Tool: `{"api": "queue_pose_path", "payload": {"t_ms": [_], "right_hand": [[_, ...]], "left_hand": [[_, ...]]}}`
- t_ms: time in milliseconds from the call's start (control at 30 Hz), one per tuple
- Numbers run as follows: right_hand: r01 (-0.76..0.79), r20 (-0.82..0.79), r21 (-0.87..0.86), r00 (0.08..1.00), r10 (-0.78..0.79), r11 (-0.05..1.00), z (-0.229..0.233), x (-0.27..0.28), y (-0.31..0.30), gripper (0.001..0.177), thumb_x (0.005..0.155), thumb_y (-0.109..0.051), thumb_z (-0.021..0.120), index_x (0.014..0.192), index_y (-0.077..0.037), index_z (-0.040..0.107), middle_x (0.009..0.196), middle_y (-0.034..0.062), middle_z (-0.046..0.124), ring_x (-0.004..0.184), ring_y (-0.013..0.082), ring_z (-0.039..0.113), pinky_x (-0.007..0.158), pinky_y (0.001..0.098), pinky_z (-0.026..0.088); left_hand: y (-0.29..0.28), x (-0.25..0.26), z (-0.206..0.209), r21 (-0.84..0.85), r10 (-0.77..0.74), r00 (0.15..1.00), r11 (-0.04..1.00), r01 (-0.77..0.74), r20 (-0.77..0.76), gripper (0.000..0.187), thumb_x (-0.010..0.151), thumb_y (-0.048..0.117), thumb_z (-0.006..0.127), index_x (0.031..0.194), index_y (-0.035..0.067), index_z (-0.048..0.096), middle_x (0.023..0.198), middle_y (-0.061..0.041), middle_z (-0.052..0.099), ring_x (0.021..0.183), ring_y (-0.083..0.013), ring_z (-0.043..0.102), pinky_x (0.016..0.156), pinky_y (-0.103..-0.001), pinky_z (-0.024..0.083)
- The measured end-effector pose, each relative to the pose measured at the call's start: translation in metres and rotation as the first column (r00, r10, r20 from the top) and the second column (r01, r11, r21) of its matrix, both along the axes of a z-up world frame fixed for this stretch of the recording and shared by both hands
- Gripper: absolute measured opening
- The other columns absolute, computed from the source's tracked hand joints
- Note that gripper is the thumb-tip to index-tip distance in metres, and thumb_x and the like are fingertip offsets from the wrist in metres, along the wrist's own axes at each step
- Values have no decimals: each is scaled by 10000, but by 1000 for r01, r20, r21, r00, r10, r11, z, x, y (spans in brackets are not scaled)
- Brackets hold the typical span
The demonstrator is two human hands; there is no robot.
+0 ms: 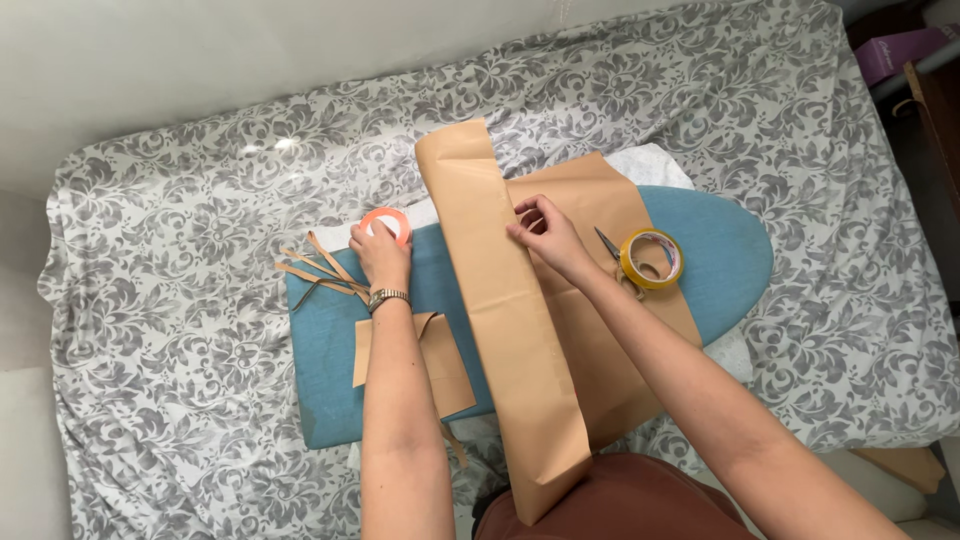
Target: The person wraps a long cylindrical object with brown paper on a blue ironing board. They fold the paper around the object, smooth the edges, and secure the seam with multiple pieces of yellow tape cut with scissors. The wrapped item remains on the ironing board at the end.
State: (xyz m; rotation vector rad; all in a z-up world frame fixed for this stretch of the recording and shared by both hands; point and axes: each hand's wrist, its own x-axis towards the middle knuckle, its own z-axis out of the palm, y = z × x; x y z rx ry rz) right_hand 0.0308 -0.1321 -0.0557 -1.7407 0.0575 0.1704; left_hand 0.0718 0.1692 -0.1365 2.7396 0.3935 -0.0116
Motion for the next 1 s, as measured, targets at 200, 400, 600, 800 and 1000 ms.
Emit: {"api": "queue_pose_path", "payload": {"t_ms": [200,400,600,800,1000], "right_hand": [[-22,-26,-2,999,22,1000,-1,-9,5,478,899,-284,795,1246,-72,545,1016,45,570,828,106,573,735,265,523],[-170,-32,-28,985,169,985,27,-29,-8,665,871,-262,793,1436,-110,478,1201,68,539,922,133,569,816,292,522],[-292,-104,8,951,291,956,56,-53,-15,878,828,-257,807,1575,-185,351,1306,79,544,940,136,565,835,289,531],[-388,-163,-3,909,382,922,79,-85,-21,1062,795,-287,837,1639,-219,195,1286,101,541,892,138,570,806,286,517],[-440,-198,-34,883,425,898,86,-118,-25,1184,757,-304,863,1663,-235,104,1316,115,565,887,153,592,832,307,523]], "left_hand": [[3,-10,14,-43,-41,998,998,43,50,575,696,266,942,1073,46,568,1404,-312,412,1274,-479,448,1016,-501,460],[-8,-21,25,-38,-5,998,999,7,64,705,654,272,960,1166,32,539,1363,-262,466,1220,-447,494,997,-471,488],[-24,-72,55,29,-43,998,999,44,-46,843,639,250,945,1323,90,481,1344,-216,468,1238,-405,493,1019,-473,483],[-33,-127,93,93,-46,991,994,57,-123,923,670,246,909,1464,166,446,1430,-251,386,1352,-457,357,1117,-585,322],[-77,-160,120,-198,-232,879,920,337,417,426,882,-17,548,1295,42,638,1590,-131,461,1551,-352,365,1293,-470,321]]}}
